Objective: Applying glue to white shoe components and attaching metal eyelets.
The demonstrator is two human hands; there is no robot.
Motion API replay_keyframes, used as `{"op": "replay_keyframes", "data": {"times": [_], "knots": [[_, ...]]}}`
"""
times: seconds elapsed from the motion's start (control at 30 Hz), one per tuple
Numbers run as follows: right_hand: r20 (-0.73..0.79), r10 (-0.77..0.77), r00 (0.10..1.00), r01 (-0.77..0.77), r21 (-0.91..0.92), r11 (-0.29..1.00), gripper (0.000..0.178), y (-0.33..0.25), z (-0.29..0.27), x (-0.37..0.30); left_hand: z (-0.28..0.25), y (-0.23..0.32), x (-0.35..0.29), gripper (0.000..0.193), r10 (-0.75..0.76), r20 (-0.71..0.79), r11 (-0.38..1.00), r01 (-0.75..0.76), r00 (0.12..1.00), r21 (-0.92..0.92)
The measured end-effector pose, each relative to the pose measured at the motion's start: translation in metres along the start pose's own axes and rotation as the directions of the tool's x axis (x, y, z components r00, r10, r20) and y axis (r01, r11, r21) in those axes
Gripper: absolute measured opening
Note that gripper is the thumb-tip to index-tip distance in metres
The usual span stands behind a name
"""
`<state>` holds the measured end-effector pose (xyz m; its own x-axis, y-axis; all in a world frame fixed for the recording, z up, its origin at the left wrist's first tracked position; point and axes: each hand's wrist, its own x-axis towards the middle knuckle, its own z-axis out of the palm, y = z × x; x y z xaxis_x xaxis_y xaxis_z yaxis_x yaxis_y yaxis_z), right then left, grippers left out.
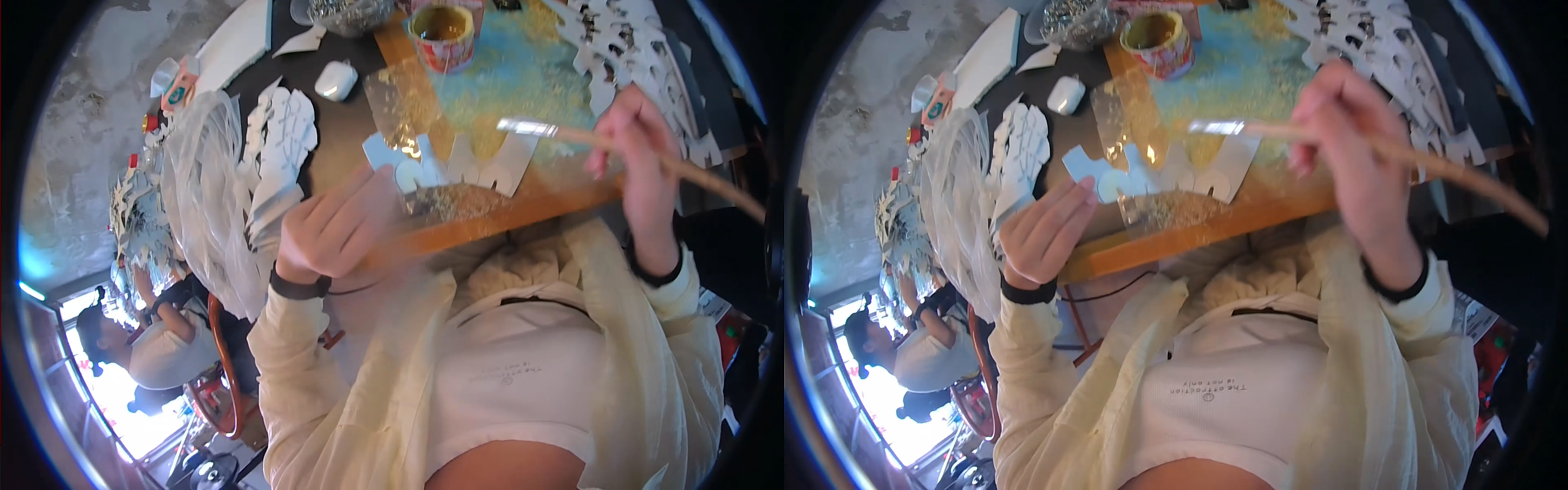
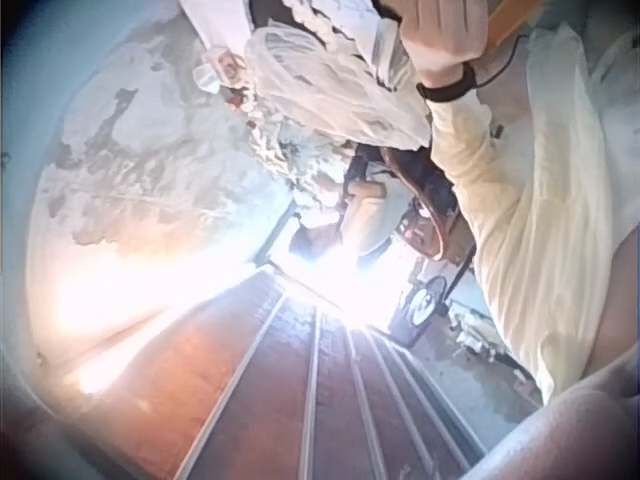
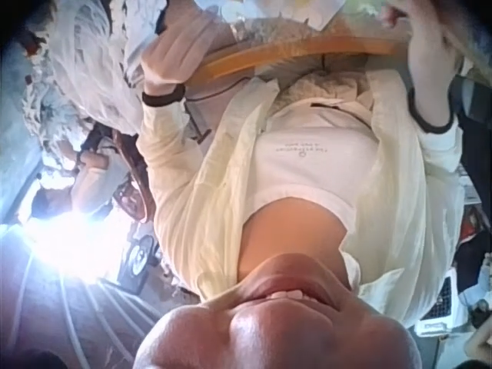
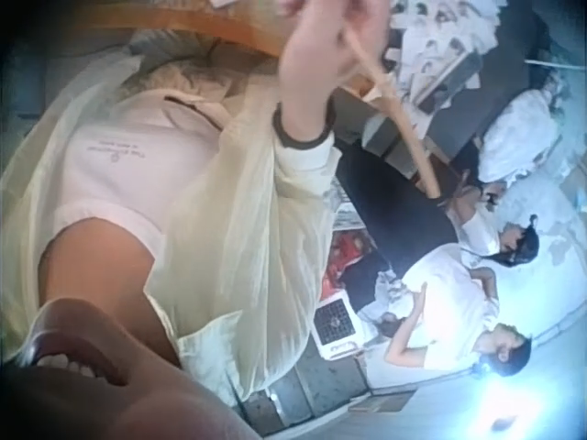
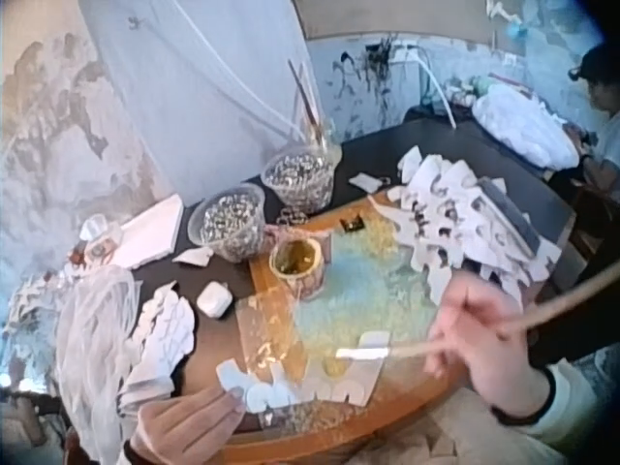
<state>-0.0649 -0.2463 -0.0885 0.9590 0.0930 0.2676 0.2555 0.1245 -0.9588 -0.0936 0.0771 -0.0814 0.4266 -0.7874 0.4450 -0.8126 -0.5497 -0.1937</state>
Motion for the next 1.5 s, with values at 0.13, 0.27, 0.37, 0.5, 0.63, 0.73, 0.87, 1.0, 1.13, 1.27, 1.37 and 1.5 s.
{"op": "replay_keyframes", "data": {"times": [0.13, 0.27, 0.37, 0.5, 0.63, 0.73, 0.87, 1.0, 1.13, 1.27, 1.37, 1.5], "knots": [[0.006, 0.180, 0.984, -0.177, 0.189, 0.966, 0.018, 0.021, 0.036, -0.043, 0.004, 0.004, -0.004, 0.018, 0.009, -0.009, 0.997, -0.008, 1.000, 0.076], [0.016, 0.340, 0.940, -0.327, 0.323, 0.888, 0.020, 0.033, 0.048, -0.054, 0.007, 0.011, -0.006, 0.016, 0.024, -0.016, 0.996, -0.023, 1.000, 0.088], [0.007, 0.374, 0.927, -0.355, 0.328, 0.875, 0.020, 0.036, 0.053, -0.050, 0.005, 0.013, -0.007, 0.016, 0.027, -0.005, 0.996, -0.027, 1.000, 0.090], [0.056, 0.425, 0.903, -0.420, 0.311, 0.852, 0.021, 0.035, 0.054, -0.051, 0.003, 0.014, -0.010, 0.017, 0.015, 0.005, 0.996, -0.015, 1.000, 0.087], [0.079, 0.451, 0.889, -0.450, 0.332, 0.829, 0.021, 0.038, 0.045, -0.059, 0.003, 0.014, -0.010, 0.015, 0.011, -0.005, 0.994, -0.010, 1.000, 0.109], [0.049, 0.437, 0.898, -0.420, 0.388, 0.820, 0.020, 0.037, 0.044, -0.056, 0.003, 0.014, -0.010, 0.014, 0.014, -0.012, 0.995, -0.013, 1.000, 0.104], [0.023, 0.372, 0.928, -0.347, 0.418, 0.839, 0.019, 0.036, 0.055, -0.048, 0.003, 0.015, -0.008, 0.018, -0.001, -0.038, 0.995, 0.005, 0.999, 0.100], [0.031, 0.368, 0.929, -0.348, 0.404, 0.846, 0.019, 0.043, 0.058, -0.054, 0.002, 0.015, -0.007, 0.020, -0.011, -0.023, 0.996, 0.013, 1.000, 0.083], [0.053, 0.389, 0.920, -0.379, 0.380, 0.844, 0.019, 0.041, 0.044, -0.061, 0.002, 0.016, -0.010, 0.021, -0.027, -0.036, 0.996, 0.030, 0.999, 0.083], [-0.009, 0.366, 0.931, -0.326, 0.436, 0.839, 0.019, 0.036, 0.046, -0.056, 0.002, 0.017, -0.012, 0.023, -0.029, -0.044, 0.994, 0.033, 0.999, 0.102], [0.024, 0.356, 0.934, -0.337, 0.392, 0.856, 0.019, 0.037, 0.054, -0.050, 0.003, 0.015, -0.011, 0.023, -0.011, -0.058, 0.996, 0.016, 0.998, 0.091], [0.079, 0.363, 0.928, -0.370, 0.284, 0.884, 0.018, 0.042, 0.050, -0.058, 0.001, 0.015, -0.015, 0.026, -0.069, -0.037, 0.991, 0.073, 0.997, 0.112]]}}
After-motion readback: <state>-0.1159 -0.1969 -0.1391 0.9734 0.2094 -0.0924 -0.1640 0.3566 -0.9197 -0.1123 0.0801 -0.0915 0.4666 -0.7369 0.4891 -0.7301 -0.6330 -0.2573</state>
